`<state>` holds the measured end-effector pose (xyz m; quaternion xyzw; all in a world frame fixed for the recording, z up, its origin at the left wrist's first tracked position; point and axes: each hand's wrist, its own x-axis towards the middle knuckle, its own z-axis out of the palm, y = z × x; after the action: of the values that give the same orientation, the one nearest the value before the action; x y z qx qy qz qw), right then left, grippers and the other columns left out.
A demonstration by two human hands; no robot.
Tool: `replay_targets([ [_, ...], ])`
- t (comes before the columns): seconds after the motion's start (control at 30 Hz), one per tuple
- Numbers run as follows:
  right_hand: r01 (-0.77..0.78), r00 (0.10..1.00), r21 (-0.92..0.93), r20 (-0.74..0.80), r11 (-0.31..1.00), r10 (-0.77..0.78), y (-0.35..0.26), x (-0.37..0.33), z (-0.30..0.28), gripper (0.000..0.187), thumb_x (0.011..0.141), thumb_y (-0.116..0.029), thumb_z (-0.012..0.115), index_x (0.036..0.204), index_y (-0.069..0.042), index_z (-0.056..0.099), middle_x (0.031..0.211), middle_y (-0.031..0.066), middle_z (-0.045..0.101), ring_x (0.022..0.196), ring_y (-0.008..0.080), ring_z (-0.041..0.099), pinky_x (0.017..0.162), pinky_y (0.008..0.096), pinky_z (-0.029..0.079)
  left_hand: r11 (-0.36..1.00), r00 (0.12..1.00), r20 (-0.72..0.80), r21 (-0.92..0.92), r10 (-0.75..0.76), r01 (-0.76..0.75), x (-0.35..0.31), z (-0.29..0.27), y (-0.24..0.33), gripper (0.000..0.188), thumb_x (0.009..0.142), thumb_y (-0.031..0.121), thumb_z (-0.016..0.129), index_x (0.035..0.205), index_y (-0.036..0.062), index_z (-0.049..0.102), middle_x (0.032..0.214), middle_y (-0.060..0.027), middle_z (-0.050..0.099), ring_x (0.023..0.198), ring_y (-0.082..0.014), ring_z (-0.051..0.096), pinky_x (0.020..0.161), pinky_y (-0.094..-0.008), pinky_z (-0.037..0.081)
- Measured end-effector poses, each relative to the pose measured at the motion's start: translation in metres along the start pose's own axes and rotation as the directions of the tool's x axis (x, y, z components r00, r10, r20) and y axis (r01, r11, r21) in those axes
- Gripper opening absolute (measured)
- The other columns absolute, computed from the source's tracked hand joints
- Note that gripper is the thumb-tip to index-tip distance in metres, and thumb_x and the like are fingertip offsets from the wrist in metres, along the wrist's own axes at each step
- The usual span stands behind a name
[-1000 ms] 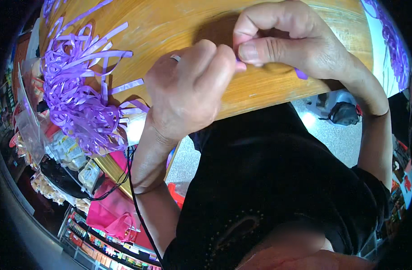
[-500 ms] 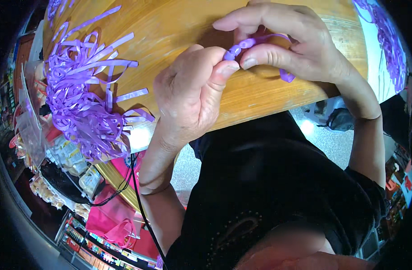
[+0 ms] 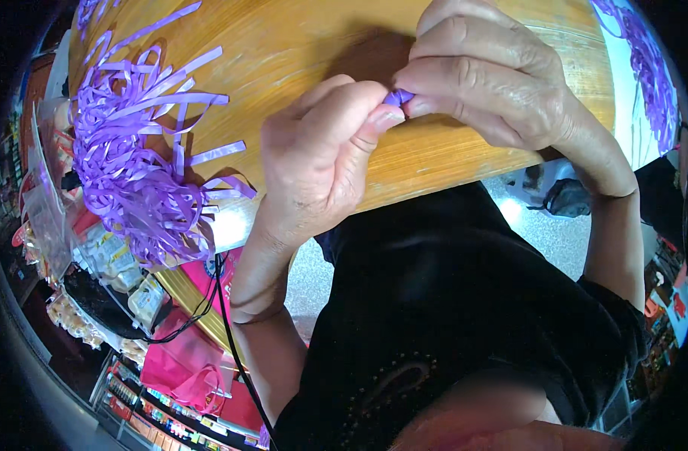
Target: Tying together strands of purple plastic ribbon to assemble a toy pom-pom.
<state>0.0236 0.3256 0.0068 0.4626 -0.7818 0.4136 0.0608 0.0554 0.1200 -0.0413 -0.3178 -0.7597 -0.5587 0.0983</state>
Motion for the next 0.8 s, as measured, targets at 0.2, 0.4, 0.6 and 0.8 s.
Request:
replay_targets([
  [0.2,0.565,0.819,0.154,-0.220,0.810,-0.529,0.053,-0.010,0.029,0.013,0.083,-0.011,0.064,0.086,0.001,0.062,0.076,0.0102,0.060,0.063,0.0185,0.057,0.056,0.0292,0.043,0.998,0.986,0.163,0.048,-0.040,0.032,0.011,-0.001,0.005,0.016,0.072,-0.002,0.069,0.082,0.0014,0.057,0.060,-0.0094,0.042,0.050,-0.0219,0.043,0.045,-0.0293,0.036],
  [0.4,-0.485,0.873,0.513,0.335,0.708,0.355,0.016,-0.019,0.021,0.012,0.090,-0.008,0.053,0.092,0.003,0.058,0.077,0.0049,0.053,0.069,0.0132,0.049,0.058,0.0256,0.037,0.984,0.973,0.217,0.176,-0.074,0.035,0.006,-0.002,0.002,0.013,0.075,0.004,0.068,0.081,0.0023,0.057,0.061,-0.0094,0.043,0.050,-0.0235,0.043,0.045,-0.0302,0.036],
  [0.6,-0.536,0.843,0.462,0.334,0.707,0.421,0.011,0.003,-0.003,0.022,0.084,-0.018,0.065,0.093,0.002,0.062,0.076,0.0099,0.063,0.062,0.0147,0.061,0.052,0.0232,0.047,0.997,0.998,-0.031,0.062,-0.049,0.051,0.001,0.003,-0.013,0.012,0.084,0.011,0.063,0.083,0.0011,0.057,0.062,-0.0082,0.047,0.052,-0.0212,0.046,0.048,-0.0285,0.037],
  [0.8,-0.281,0.960,0.192,0.070,0.940,0.272,0.015,-0.003,0.003,0.035,0.076,-0.023,0.071,0.098,0.003,0.062,0.080,0.0111,0.064,0.068,0.0165,0.062,0.058,0.0247,0.048,0.996,0.997,0.015,0.057,-0.076,0.075,0.003,0.001,-0.012,0.010,0.083,0.008,0.064,0.085,0.0005,0.058,0.063,-0.0076,0.049,0.052,-0.0195,0.047,0.048,-0.0269,0.038],
])
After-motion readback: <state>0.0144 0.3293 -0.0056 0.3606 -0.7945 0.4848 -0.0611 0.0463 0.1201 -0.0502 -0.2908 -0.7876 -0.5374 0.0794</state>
